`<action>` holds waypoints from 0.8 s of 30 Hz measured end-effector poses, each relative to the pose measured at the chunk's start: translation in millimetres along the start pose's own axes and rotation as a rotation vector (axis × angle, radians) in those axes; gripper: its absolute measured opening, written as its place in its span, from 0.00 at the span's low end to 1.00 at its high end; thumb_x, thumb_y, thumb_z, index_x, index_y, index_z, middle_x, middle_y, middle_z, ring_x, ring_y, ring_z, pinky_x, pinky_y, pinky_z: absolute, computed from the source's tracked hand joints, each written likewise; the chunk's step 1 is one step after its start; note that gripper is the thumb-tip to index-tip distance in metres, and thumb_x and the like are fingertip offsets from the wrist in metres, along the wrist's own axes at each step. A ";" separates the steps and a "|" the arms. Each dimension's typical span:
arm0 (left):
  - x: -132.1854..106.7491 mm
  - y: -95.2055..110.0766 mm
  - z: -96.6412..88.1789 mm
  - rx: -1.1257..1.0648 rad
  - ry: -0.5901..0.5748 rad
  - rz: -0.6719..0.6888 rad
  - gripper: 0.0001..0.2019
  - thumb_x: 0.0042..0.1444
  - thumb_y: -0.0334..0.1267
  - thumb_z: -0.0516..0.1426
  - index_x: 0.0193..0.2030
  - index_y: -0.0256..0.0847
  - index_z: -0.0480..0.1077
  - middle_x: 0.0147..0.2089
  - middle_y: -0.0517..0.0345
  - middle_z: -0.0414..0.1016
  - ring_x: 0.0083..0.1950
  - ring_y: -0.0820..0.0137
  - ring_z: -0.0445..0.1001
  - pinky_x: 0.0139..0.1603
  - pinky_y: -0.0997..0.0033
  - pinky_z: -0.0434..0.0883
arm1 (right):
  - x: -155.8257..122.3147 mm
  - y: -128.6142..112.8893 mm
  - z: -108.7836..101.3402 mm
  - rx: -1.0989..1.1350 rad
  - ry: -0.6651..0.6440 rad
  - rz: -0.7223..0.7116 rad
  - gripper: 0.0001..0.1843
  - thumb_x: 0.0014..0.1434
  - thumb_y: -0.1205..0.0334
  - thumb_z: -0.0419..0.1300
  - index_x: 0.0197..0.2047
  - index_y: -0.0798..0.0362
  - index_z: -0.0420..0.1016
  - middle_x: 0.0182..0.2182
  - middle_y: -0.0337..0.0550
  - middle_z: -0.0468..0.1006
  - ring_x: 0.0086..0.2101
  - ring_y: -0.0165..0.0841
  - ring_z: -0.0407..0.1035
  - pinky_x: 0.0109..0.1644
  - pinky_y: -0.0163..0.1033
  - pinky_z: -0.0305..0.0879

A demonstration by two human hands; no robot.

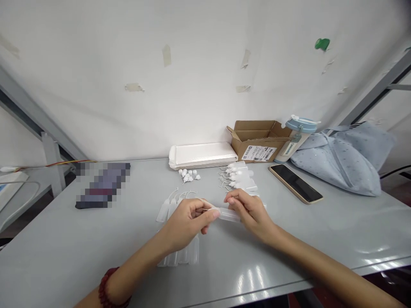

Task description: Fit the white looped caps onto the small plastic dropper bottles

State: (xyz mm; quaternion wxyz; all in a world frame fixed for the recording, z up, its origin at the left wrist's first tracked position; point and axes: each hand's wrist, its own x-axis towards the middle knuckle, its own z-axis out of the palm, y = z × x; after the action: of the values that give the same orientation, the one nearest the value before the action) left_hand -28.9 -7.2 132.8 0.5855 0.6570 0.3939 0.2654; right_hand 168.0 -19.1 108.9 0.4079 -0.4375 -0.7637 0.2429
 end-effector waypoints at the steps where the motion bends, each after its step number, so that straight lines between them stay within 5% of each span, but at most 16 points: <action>1: 0.3 0.0 1.3 -0.003 0.024 0.012 0.14 0.57 0.45 0.54 0.28 0.38 0.69 0.22 0.64 0.64 0.25 0.75 0.65 0.28 0.75 0.64 | 0.1 -1.1 -0.5 0.026 -0.008 0.004 0.14 0.68 0.54 0.43 0.37 0.51 0.64 0.18 0.33 0.64 0.18 0.27 0.60 0.23 0.32 0.57; 5: 2.6 -0.6 2.1 -0.022 0.111 0.038 0.17 0.58 0.45 0.53 0.21 0.38 0.63 0.21 0.63 0.63 0.24 0.75 0.64 0.29 0.73 0.64 | 0.5 -1.9 0.8 -0.090 -0.033 -0.198 0.12 0.65 0.54 0.51 0.44 0.53 0.66 0.27 0.42 0.71 0.26 0.32 0.65 0.29 0.36 0.62; 8: 3.2 -1.4 0.9 -0.041 0.071 0.012 0.19 0.58 0.45 0.52 0.20 0.38 0.63 0.21 0.62 0.63 0.23 0.75 0.63 0.27 0.74 0.63 | 0.6 -1.8 2.4 -0.162 -0.028 -0.318 0.12 0.66 0.58 0.48 0.46 0.54 0.68 0.27 0.44 0.71 0.26 0.33 0.64 0.29 0.37 0.61; 13: -1.0 -2.3 3.0 0.096 0.055 0.097 0.17 0.59 0.45 0.52 0.22 0.39 0.64 0.20 0.63 0.62 0.23 0.75 0.63 0.27 0.74 0.62 | 3.4 -5.0 -0.7 0.101 -0.114 -0.017 0.15 0.66 0.55 0.48 0.38 0.54 0.72 0.24 0.40 0.70 0.25 0.30 0.63 0.29 0.35 0.58; 18: -3.3 -4.4 6.0 0.490 0.164 0.370 0.14 0.59 0.40 0.52 0.23 0.39 0.63 0.22 0.63 0.62 0.25 0.74 0.60 0.28 0.73 0.59 | 4.9 -4.8 1.0 0.495 -0.236 0.305 0.23 0.61 0.44 0.50 0.30 0.56 0.69 0.16 0.31 0.56 0.17 0.25 0.51 0.21 0.33 0.51; 20: -2.0 -3.9 5.7 0.486 0.167 0.380 0.12 0.59 0.40 0.52 0.26 0.39 0.64 0.23 0.62 0.62 0.26 0.74 0.61 0.29 0.73 0.60 | 4.2 -6.2 2.5 0.485 -0.184 0.319 0.23 0.62 0.43 0.49 0.30 0.55 0.68 0.16 0.31 0.55 0.17 0.26 0.51 0.21 0.33 0.52; 24: 0.8 -1.2 2.9 0.279 0.125 0.178 0.15 0.61 0.44 0.49 0.26 0.39 0.66 0.24 0.61 0.66 0.27 0.73 0.66 0.30 0.75 0.64 | 2.4 -9.4 1.7 0.175 -0.033 0.136 0.17 0.64 0.50 0.50 0.35 0.54 0.71 0.22 0.38 0.67 0.23 0.28 0.60 0.25 0.34 0.55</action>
State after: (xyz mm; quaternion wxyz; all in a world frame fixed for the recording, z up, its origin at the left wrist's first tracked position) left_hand -26.4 -8.1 131.0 0.4372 0.7464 0.4029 0.2991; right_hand 161.5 -21.7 115.8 0.4145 -0.4469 -0.7148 0.3427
